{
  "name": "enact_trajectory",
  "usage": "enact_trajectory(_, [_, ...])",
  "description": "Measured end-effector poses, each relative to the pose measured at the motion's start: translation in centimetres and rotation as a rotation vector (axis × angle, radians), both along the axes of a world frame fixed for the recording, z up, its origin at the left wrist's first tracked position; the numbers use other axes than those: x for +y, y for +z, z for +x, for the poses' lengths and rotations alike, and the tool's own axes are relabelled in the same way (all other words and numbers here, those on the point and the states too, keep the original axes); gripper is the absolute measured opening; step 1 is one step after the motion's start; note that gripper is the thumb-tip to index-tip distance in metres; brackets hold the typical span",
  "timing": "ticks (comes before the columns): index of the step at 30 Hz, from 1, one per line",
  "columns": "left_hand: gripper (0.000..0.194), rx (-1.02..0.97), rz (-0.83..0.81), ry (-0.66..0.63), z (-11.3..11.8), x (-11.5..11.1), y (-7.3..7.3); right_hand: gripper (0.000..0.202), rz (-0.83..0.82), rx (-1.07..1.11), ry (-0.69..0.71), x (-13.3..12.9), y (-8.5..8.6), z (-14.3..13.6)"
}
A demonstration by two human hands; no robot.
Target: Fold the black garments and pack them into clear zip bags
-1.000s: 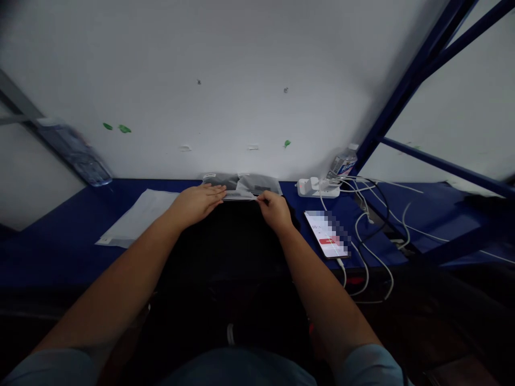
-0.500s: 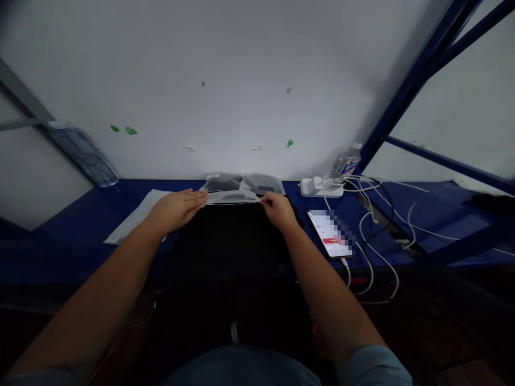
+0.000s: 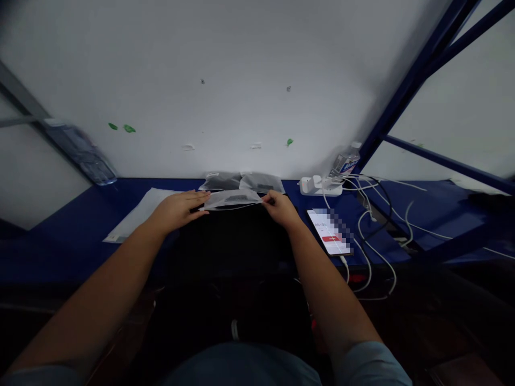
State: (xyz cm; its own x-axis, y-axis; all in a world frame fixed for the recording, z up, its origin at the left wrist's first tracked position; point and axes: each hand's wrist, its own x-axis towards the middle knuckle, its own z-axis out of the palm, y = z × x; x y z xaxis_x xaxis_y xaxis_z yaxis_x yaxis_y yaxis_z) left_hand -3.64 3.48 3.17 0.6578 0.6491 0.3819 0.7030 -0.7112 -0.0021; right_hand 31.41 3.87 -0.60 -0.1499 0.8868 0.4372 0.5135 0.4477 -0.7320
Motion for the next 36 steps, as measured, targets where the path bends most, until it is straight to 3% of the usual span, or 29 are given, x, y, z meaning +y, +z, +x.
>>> enact_trajectory(5, [0.044, 0.005, -0.042, -0.019, 1.1, 0.4, -0.9, 0.004, -0.013, -0.052, 0.058, -0.2, 0.2, 0.2])
enact_trajectory(8, [0.042, 0.006, -0.059, -0.022, 1.8, 0.1, -1.0, 0.023, -0.028, -0.183, 0.074, -1.0, 1.0, 0.4])
enact_trajectory(10, [0.042, 0.006, -0.072, -0.025, 2.1, -0.2, -1.0, 0.035, 0.053, -0.280, 0.044, -1.9, 2.0, 0.2])
enact_trajectory(14, [0.041, -0.051, -0.089, -0.003, 2.5, -0.5, -1.0, 0.027, 0.311, -0.380, -0.030, -4.9, 4.1, -2.1])
enact_trajectory(16, [0.041, -0.094, -0.082, -0.002, 2.6, -0.6, -1.1, 0.021, 0.351, -0.420, 0.068, -6.5, 4.5, -3.8])
enact_trajectory(20, [0.041, -0.127, -0.069, -0.025, 2.8, -0.7, -1.4, 0.032, 0.360, -0.497, 0.185, -8.2, 3.7, -6.2])
enact_trajectory(27, [0.041, -0.109, 0.018, -0.125, 3.9, -1.6, -1.1, 0.042, 0.295, -0.492, 0.102, -6.5, 2.9, -5.9])
enact_trajectory(32, [0.041, -0.061, 0.051, -0.215, 4.9, -2.4, -0.8, 0.048, 0.292, -0.595, 0.153, -4.9, 3.5, -6.0])
enact_trajectory(36, [0.045, -0.029, 0.039, -0.281, 5.5, -2.7, -1.1, 0.050, 0.231, -0.694, 0.172, -4.1, 2.7, -6.9])
